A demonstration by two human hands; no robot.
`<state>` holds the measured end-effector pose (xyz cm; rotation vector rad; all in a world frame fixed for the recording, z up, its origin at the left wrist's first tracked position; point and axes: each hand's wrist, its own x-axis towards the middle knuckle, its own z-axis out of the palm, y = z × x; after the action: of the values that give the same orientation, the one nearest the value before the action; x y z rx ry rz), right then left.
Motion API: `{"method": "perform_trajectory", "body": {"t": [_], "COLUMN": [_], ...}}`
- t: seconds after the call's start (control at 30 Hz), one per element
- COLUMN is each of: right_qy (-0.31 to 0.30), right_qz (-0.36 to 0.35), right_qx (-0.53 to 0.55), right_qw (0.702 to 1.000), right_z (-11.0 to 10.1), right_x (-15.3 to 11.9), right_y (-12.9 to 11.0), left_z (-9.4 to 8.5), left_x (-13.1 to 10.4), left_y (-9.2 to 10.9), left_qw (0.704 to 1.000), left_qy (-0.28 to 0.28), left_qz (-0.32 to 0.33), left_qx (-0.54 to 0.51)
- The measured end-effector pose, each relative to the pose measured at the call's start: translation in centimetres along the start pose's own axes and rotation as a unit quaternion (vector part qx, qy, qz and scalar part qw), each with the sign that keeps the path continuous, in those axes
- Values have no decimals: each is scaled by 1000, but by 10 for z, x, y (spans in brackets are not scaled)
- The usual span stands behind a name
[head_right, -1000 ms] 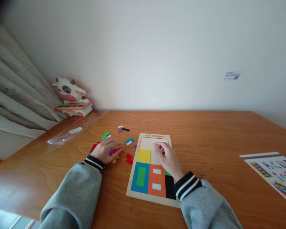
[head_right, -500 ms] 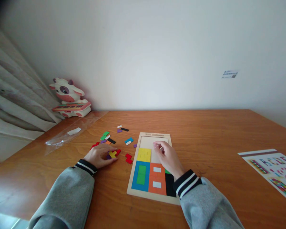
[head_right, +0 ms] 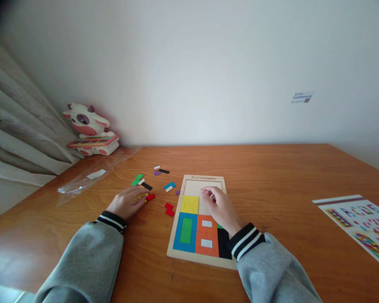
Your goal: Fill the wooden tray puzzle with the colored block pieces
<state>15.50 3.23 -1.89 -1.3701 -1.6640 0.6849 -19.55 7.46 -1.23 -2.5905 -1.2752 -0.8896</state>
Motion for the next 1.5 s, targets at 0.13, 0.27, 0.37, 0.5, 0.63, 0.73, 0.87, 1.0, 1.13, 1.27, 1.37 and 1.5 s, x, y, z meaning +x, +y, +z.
{"method": "perform_trajectory", "body": {"t": [0.13, 0.27, 0.37, 0.5, 0.63, 0.73, 0.87, 1.0, 1.13, 1.27, 1.37, 1.5], "right_qy": [1, 1, 0, 4, 7, 13, 22, 13, -41, -84, -114, -108], "right_qz": [-7, -3, 8, 25, 35, 51, 81, 101, 54, 11, 0, -7], "right_qx": [-3, 8, 14, 21, 37, 57, 123, 180, 142, 108, 104, 79], "right_qw": [1000, 1000, 1000, 999, 999, 997, 989, 978, 987, 991, 988, 991], "right_z": [0, 1, 1, -1, -3, -3, -6, -13, -18, -15, -14, -13], "right_x": [0, 0, 0, 1, 1, 3, 8, 12, 9, 5, 3, 2], "right_y": [-2, -1, -1, -5, -6, -3, 3, 3, -4, -10, -13, -15], "left_z": [3, 8, 14, 19, 21, 24, 31, 44, 61, 72, 74, 73], "left_x": [5, 13, 15, 15, 14, 14, 17, 30, 48, 56, 54, 52], "left_y": [9, 38, 57, 62, 58, 58, 59, 70, 97, 123, 132, 133], "left_qw": [1000, 993, 980, 975, 976, 974, 960, 926, 878, 830, 791, 773], "left_qy": [11, -36, -76, -98, -107, -102, -74, -15, 29, -11, -39, -44], "left_qz": [-6, 75, 119, 97, 38, 0, -44, -137, -200, -210, -202, -220], "left_qx": [18, -82, -140, -172, -187, -204, -265, -352, -434, -517, -576, -593]}}
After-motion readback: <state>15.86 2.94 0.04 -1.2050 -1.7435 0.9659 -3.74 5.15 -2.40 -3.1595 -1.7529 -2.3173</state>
